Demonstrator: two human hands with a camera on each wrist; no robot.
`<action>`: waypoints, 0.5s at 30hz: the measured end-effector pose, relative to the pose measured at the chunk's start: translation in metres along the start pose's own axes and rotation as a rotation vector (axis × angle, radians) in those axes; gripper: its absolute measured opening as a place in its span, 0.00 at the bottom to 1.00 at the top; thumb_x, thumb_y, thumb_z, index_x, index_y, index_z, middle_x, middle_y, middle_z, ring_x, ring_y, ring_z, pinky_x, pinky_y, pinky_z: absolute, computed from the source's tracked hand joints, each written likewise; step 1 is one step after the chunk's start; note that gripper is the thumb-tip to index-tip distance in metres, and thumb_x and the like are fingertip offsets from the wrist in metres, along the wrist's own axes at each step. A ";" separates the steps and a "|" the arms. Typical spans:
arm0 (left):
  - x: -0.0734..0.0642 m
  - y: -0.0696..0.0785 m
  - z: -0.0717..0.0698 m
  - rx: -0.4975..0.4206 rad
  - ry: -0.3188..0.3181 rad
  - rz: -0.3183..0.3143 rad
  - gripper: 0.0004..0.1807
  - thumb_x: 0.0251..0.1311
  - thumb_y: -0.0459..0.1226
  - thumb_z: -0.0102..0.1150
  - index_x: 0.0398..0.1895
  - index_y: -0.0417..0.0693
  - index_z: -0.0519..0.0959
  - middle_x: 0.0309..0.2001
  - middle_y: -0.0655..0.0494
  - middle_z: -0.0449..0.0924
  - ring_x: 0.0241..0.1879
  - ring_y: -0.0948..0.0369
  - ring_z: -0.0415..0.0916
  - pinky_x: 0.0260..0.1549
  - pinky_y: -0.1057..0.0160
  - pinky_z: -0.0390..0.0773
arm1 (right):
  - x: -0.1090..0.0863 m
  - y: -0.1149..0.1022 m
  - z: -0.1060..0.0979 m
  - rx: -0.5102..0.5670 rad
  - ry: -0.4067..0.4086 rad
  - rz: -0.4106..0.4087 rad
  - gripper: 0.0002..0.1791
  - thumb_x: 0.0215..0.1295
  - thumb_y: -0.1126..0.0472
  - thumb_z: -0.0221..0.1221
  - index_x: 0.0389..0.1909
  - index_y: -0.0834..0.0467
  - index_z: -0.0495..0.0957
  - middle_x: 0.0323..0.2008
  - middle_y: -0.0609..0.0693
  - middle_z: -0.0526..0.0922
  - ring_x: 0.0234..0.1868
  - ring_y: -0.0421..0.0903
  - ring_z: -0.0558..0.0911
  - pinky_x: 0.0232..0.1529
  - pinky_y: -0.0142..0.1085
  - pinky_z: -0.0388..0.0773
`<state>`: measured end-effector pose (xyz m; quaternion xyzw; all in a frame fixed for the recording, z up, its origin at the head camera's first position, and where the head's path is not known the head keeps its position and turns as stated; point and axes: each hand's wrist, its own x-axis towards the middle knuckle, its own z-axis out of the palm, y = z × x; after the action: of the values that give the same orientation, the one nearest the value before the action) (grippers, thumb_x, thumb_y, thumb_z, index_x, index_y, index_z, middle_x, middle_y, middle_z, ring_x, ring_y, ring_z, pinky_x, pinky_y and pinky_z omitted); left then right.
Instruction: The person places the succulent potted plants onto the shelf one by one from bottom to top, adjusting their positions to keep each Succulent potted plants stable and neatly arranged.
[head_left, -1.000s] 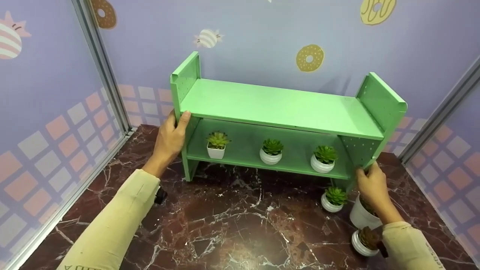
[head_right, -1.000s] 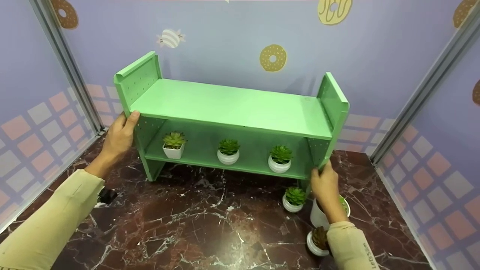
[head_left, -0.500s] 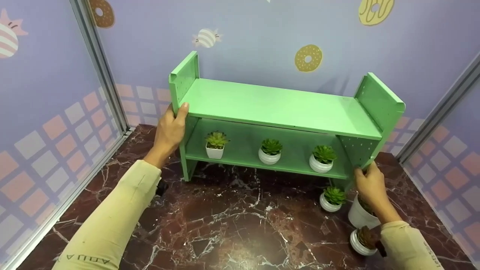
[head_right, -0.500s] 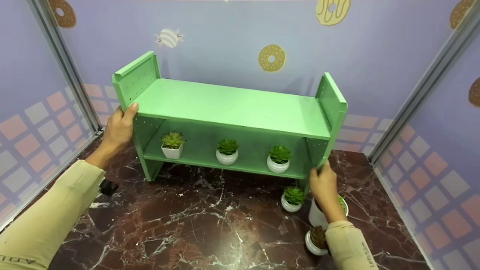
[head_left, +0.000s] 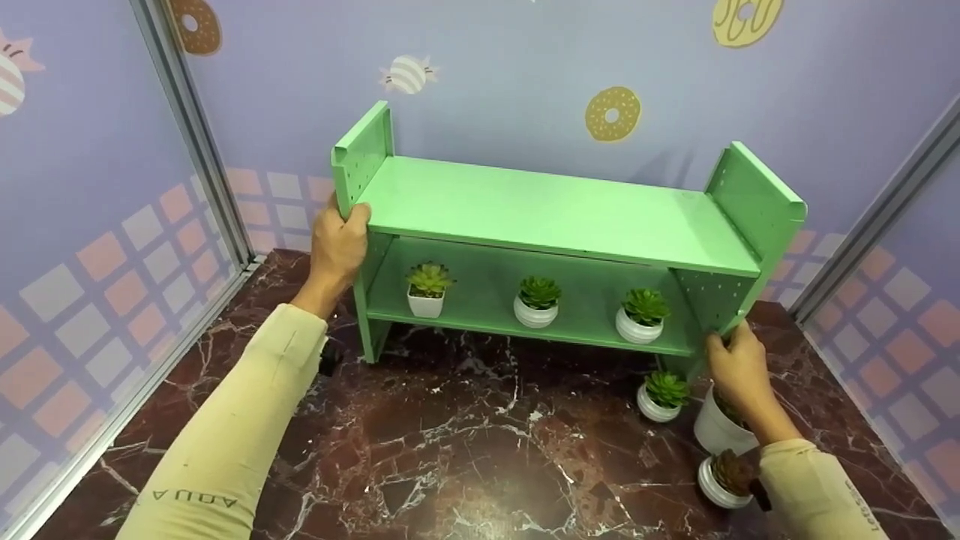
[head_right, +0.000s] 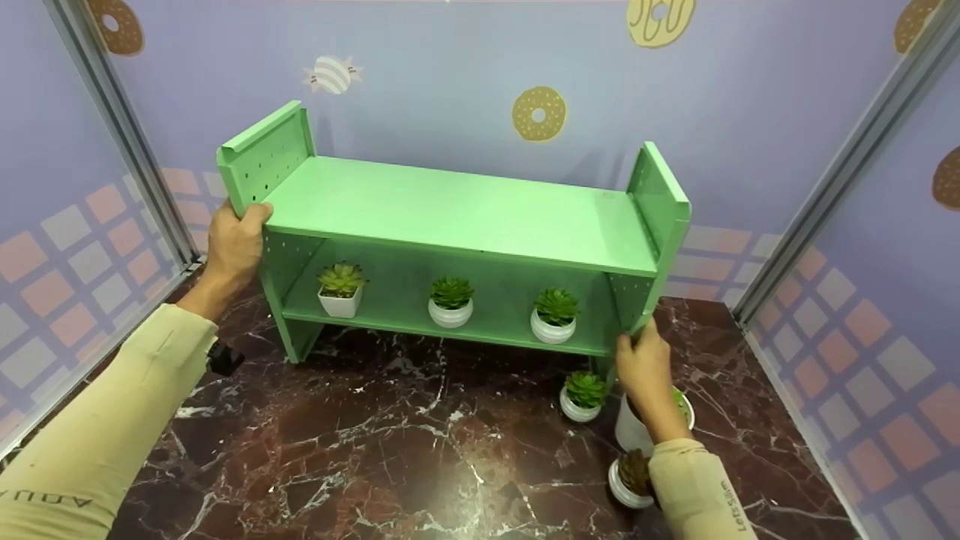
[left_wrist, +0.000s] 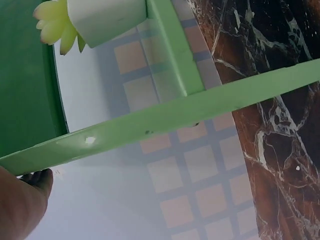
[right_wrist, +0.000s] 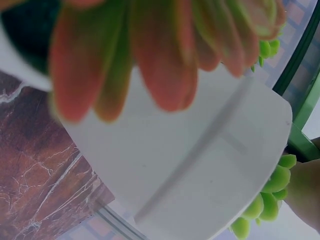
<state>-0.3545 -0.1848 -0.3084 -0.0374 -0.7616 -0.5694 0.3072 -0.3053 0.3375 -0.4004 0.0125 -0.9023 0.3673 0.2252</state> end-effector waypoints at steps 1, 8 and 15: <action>0.000 -0.001 0.000 -0.024 0.009 0.010 0.25 0.63 0.38 0.48 0.61 0.36 0.73 0.50 0.40 0.79 0.43 0.53 0.71 0.50 0.52 0.70 | 0.000 -0.001 0.000 0.001 -0.002 -0.004 0.17 0.73 0.64 0.45 0.54 0.73 0.67 0.43 0.72 0.76 0.39 0.62 0.76 0.37 0.52 0.70; -0.001 -0.003 0.001 -0.092 0.038 0.039 0.23 0.63 0.37 0.48 0.58 0.34 0.74 0.48 0.41 0.78 0.43 0.55 0.69 0.50 0.56 0.68 | 0.003 -0.003 0.000 -0.008 -0.012 -0.019 0.17 0.71 0.65 0.44 0.53 0.73 0.67 0.40 0.70 0.76 0.35 0.60 0.74 0.33 0.49 0.68; -0.001 -0.001 0.004 -0.161 0.003 0.036 0.26 0.65 0.37 0.47 0.64 0.33 0.70 0.56 0.40 0.76 0.51 0.54 0.70 0.57 0.57 0.67 | 0.005 -0.002 -0.005 -0.002 -0.015 -0.015 0.19 0.72 0.63 0.44 0.55 0.75 0.65 0.42 0.72 0.75 0.37 0.62 0.75 0.34 0.52 0.69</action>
<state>-0.3557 -0.1813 -0.3102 -0.0748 -0.7121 -0.6231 0.3147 -0.3075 0.3399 -0.3936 0.0219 -0.9042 0.3644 0.2215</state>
